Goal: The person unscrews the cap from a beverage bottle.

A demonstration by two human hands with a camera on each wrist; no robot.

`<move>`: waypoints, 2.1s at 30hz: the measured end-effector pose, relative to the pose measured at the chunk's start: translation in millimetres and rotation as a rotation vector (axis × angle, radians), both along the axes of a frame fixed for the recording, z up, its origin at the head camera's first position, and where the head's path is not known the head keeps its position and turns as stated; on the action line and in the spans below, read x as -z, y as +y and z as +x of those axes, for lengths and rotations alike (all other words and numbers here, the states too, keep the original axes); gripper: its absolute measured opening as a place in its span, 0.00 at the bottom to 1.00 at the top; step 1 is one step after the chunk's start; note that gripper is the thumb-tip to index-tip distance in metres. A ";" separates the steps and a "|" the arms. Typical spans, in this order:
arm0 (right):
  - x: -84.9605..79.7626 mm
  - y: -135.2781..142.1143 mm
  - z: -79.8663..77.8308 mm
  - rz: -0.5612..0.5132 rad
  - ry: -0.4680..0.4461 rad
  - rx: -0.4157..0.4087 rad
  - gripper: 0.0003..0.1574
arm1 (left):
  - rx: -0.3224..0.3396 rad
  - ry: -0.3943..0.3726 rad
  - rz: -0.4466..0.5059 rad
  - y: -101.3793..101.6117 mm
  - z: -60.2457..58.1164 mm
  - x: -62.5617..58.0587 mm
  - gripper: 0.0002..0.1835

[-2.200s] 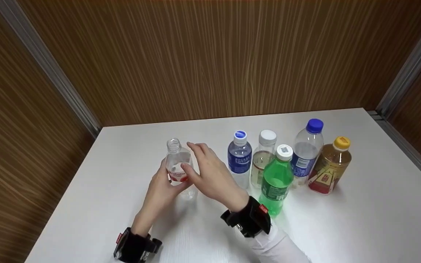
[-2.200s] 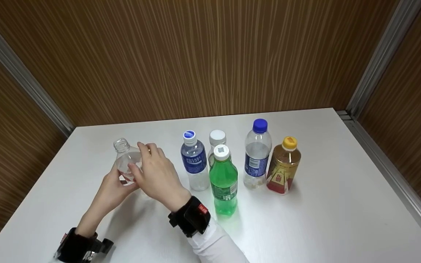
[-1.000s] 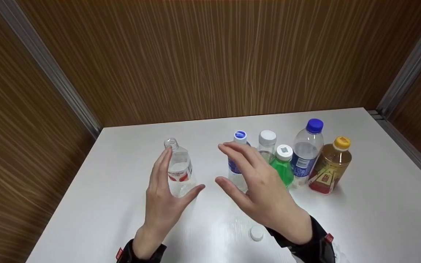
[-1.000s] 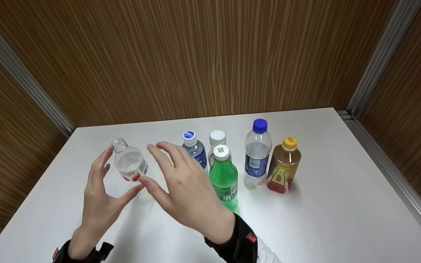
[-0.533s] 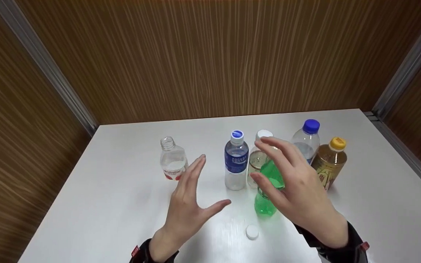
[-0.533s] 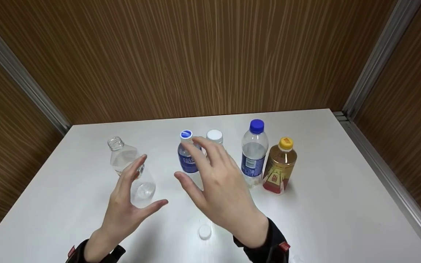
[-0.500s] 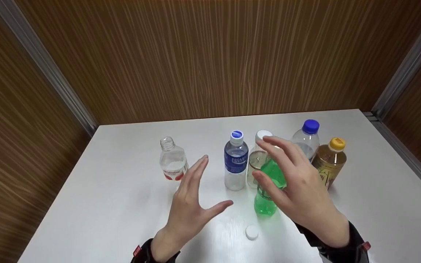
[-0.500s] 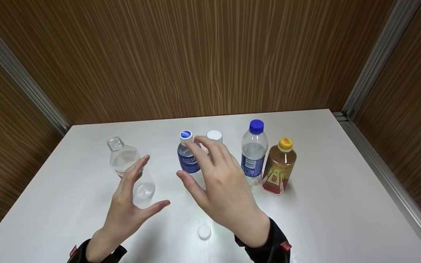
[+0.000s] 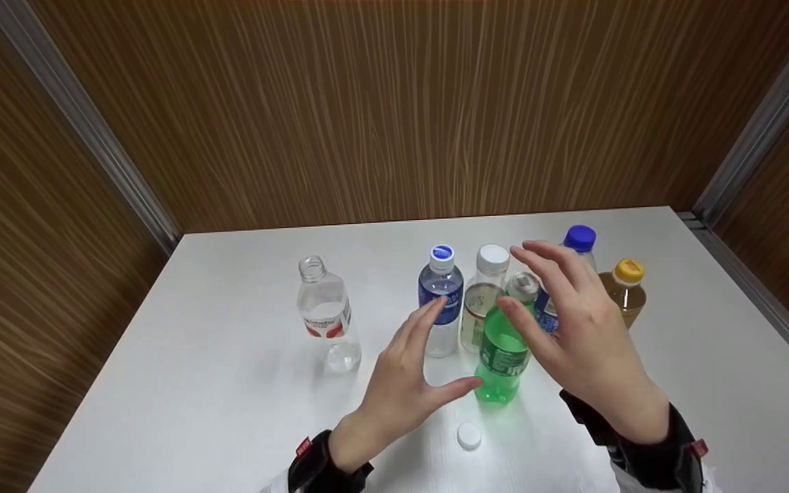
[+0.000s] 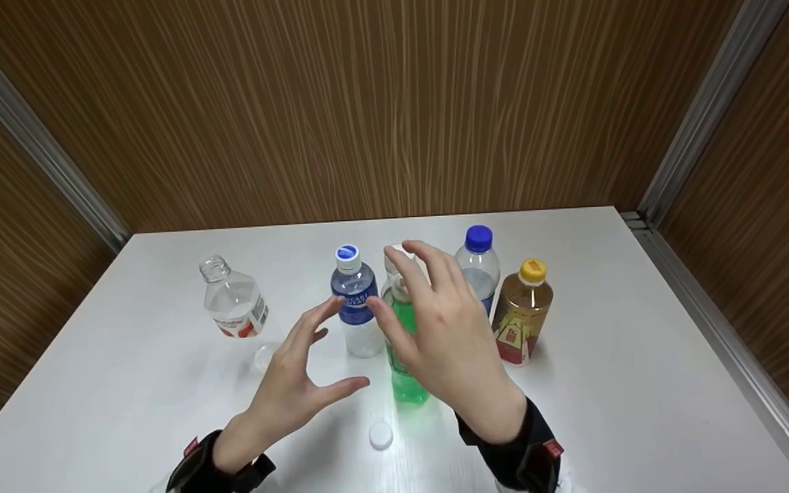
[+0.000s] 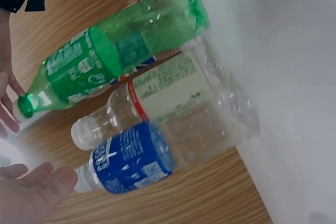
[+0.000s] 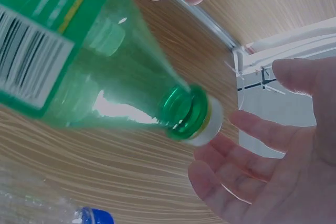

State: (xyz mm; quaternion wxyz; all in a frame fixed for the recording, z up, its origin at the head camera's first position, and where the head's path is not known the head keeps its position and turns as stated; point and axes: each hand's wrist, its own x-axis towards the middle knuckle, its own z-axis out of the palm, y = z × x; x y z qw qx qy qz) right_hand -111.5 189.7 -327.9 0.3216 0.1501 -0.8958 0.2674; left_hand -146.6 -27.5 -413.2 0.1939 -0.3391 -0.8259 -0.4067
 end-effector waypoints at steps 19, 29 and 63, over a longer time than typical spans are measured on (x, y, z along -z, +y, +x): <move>2.7 13.9 -13.5 0.095 -0.173 0.072 0.32 | 0.094 -0.331 -0.048 42.9 -18.6 14.2 0.54; 2.9 15.1 -13.5 0.114 -0.200 0.094 0.25 | 0.118 -0.337 -0.046 52.4 -19.8 17.2 0.52; 11.4 -9.9 1.8 0.070 0.343 -0.283 0.29 | 0.148 0.008 0.071 27.1 -8.8 7.7 0.44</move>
